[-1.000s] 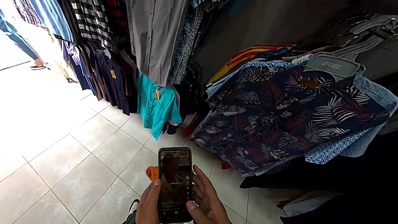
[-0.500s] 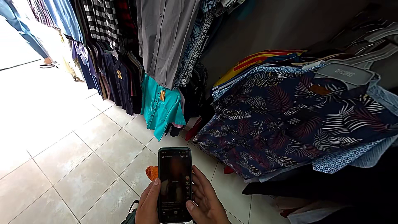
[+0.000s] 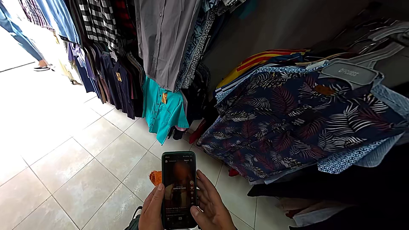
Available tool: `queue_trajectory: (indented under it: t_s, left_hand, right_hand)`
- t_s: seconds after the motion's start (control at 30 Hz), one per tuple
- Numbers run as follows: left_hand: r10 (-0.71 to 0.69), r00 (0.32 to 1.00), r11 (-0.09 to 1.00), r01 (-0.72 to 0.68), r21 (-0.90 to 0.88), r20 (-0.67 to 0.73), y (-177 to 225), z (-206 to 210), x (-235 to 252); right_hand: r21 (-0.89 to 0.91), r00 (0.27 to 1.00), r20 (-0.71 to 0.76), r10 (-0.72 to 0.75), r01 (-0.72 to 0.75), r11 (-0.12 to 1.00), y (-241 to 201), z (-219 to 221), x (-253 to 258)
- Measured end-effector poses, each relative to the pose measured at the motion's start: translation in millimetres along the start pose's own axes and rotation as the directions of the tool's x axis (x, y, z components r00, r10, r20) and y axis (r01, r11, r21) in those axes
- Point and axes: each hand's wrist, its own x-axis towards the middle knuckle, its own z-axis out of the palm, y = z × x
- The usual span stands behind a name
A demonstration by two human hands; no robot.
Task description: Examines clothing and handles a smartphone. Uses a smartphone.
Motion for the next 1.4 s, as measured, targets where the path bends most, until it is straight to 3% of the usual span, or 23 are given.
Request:
queue_trajectory:
  t_s: [1.4]
  left_hand:
    - [0.002, 1.000, 1.000, -0.002, -0.003, -0.023, -6.1, 12.3, -7.7]
  right_hand:
    - [0.011, 1.000, 0.012, -0.017, 0.017, 1.000, -2.3, -10.8, -7.3]
